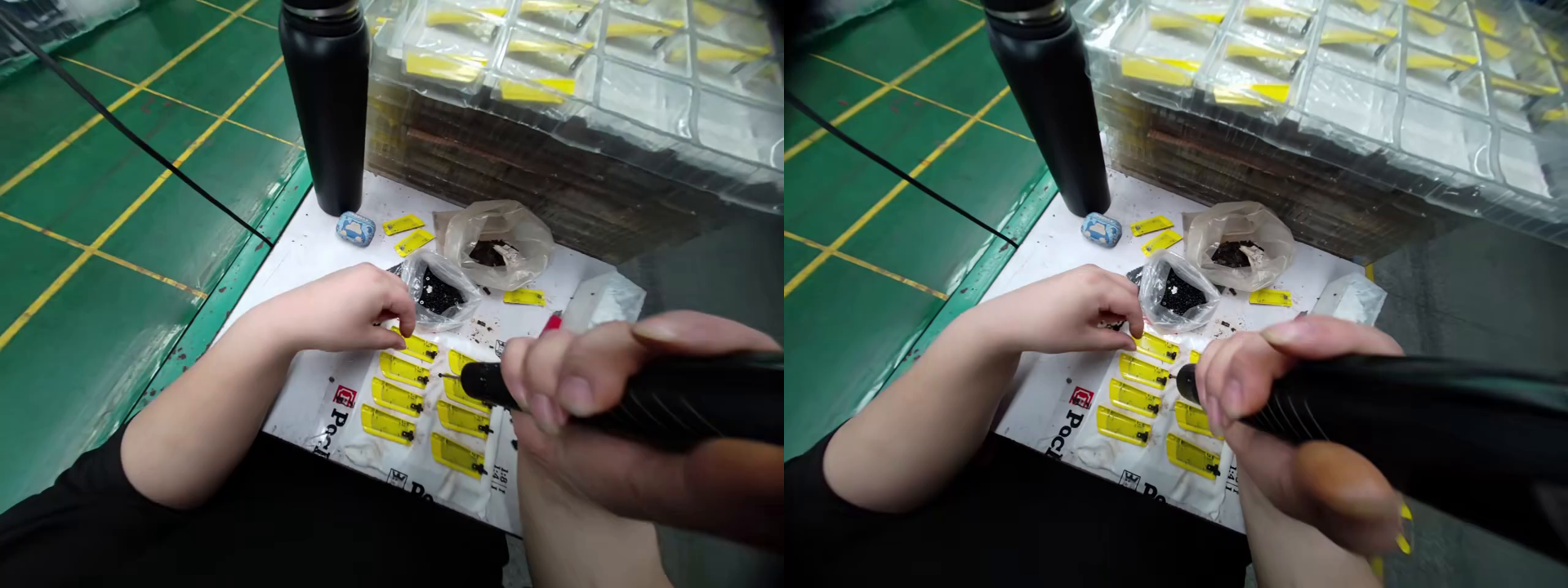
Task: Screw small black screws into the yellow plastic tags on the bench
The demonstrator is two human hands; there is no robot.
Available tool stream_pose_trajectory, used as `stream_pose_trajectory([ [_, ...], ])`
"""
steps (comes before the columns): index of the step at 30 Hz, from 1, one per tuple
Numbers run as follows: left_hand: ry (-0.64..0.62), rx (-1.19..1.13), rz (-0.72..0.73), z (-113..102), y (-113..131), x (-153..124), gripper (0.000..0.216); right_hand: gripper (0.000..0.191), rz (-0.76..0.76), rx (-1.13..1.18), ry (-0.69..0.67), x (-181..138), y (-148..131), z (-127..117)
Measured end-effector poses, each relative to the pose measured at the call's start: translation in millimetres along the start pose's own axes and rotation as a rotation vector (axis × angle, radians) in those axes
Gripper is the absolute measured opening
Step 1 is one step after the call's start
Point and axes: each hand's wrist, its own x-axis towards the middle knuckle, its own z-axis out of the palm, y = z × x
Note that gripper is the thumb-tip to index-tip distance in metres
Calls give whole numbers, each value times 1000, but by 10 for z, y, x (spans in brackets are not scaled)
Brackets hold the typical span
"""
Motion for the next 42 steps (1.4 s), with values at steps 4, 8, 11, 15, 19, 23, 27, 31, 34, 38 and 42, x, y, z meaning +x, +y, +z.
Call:
stream_pose_trajectory([
  [4,-66,250,-128,134,-8,62,10,43,17,10,-105,201,118,201],
  [8,-105,356,-169,206,16,138,7,44,60,-7,-132,339,194,282],
  [11,-106,388,-170,229,4,163,6,42,90,-29,-145,395,261,321],
  [15,-100,387,-167,256,-16,179,6,40,107,-27,-161,405,355,320],
  [19,-83,396,-172,277,-18,183,6,40,122,-29,-163,377,413,288],
  [23,-63,376,-173,291,-15,186,6,39,128,-33,-180,376,427,283],
  [27,-84,378,-195,287,5,199,7,36,96,-60,-187,388,446,295],
  [31,-95,391,-200,286,16,211,6,33,86,-115,-176,384,471,294],
  [34,-87,397,-195,292,17,214,6,33,81,-104,-198,378,476,281],
  [38,-93,395,-200,293,26,215,7,36,104,-111,-211,373,470,259],
  [42,-90,384,-204,298,25,216,8,35,128,-102,-230,371,471,254],
])
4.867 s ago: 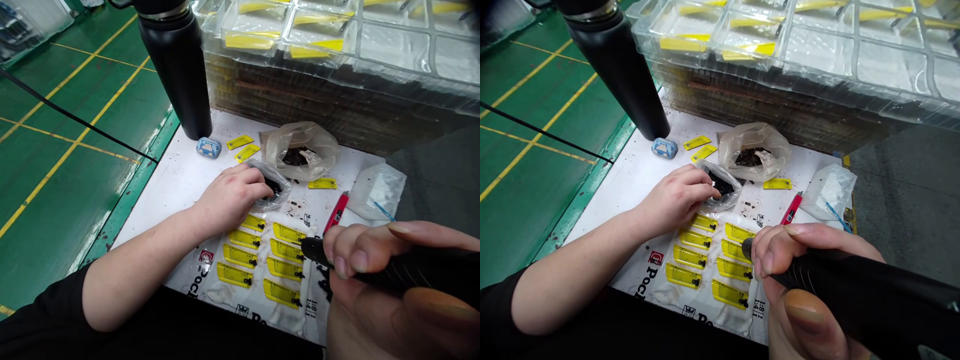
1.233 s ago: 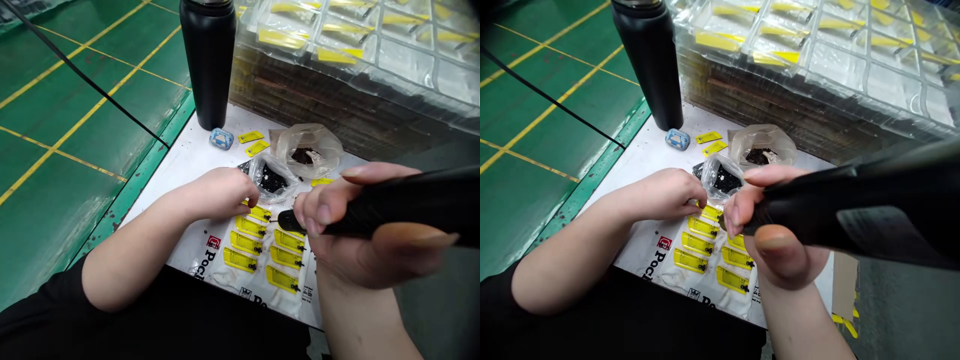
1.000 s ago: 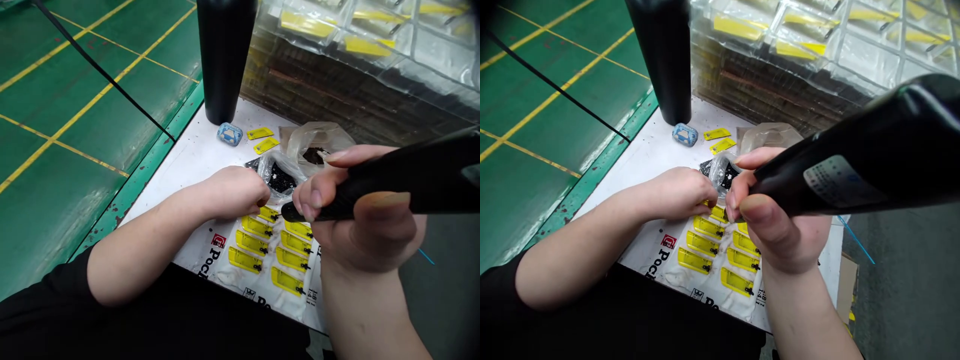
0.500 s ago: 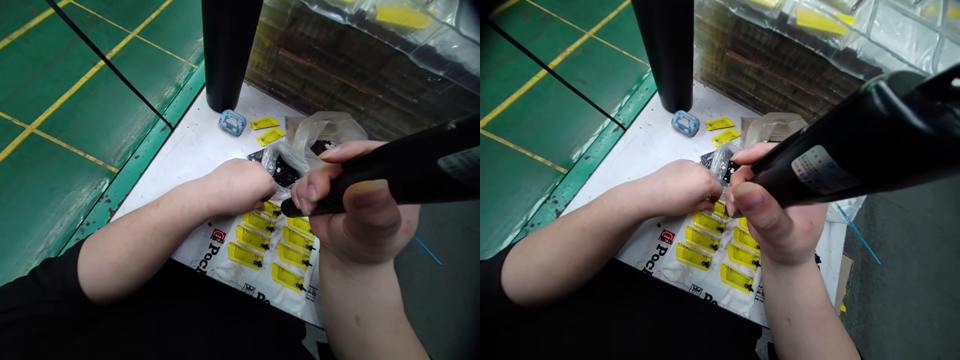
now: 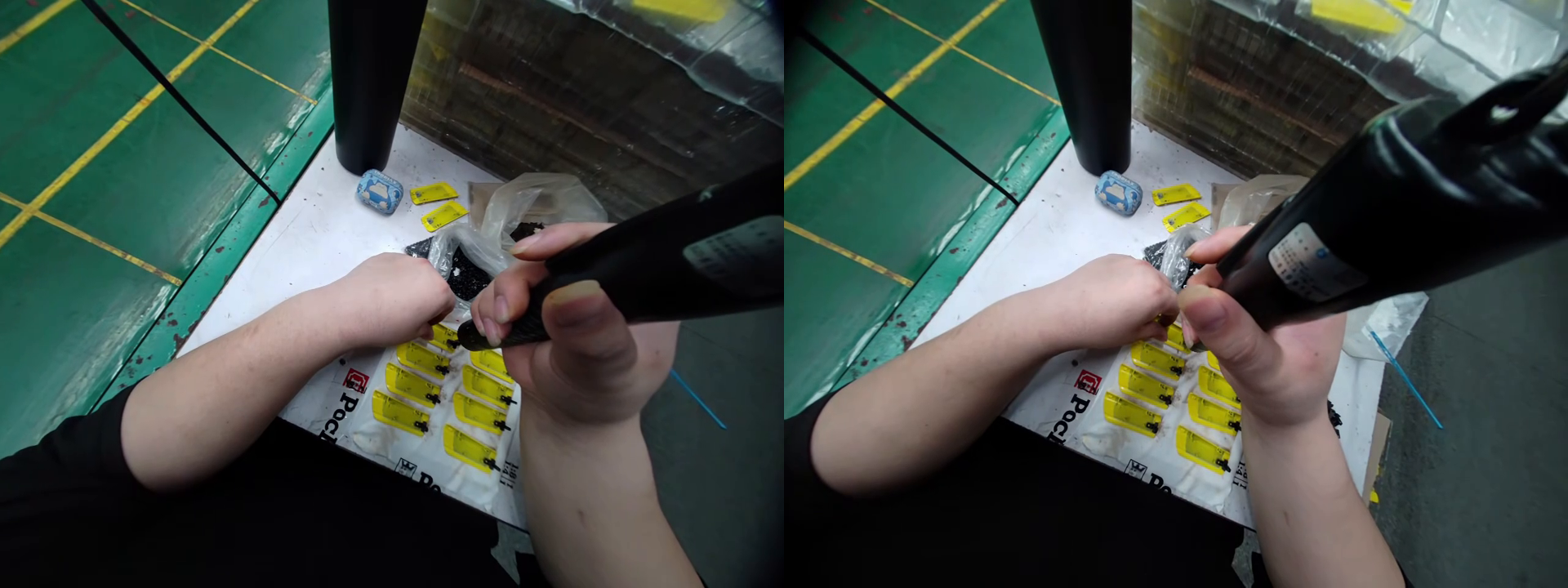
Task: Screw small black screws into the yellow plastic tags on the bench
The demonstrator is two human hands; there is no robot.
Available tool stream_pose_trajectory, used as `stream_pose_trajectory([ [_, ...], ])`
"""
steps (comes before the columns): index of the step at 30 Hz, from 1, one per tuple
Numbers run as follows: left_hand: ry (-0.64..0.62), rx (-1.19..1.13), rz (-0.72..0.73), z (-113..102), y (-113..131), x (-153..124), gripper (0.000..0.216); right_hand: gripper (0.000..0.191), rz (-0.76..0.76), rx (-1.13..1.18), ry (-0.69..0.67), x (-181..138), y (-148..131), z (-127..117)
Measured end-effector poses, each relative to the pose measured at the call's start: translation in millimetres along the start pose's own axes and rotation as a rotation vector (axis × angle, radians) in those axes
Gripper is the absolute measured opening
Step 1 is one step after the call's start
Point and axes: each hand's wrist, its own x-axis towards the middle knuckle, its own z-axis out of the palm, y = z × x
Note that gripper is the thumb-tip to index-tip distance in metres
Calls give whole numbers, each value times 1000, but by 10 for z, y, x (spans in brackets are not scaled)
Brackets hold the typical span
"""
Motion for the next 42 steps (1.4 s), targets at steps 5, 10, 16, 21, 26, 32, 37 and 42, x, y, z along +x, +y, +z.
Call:
stream_pose_trajectory([
  [5,7,-17,-11,20,-9,4,10,34,12,-22,17,-11,-5,12],
  [10,25,-7,-3,28,-1,12,6,33,-17,-39,28,-58,10,-27],
  [16,-8,52,-62,39,22,36,7,27,-113,14,29,-122,44,-108],
  [21,-11,55,-86,35,42,51,6,27,-155,41,71,-131,80,-93],
  [26,-26,66,-94,30,40,58,9,25,-149,24,89,-163,87,-61],
  [32,5,49,-82,64,14,58,10,26,-141,19,183,-194,68,2],
  [37,-31,69,-103,28,55,62,10,30,-160,-55,242,-197,100,7],
  [42,-72,126,-118,-7,87,65,14,28,-227,-209,219,-258,154,-34],
])
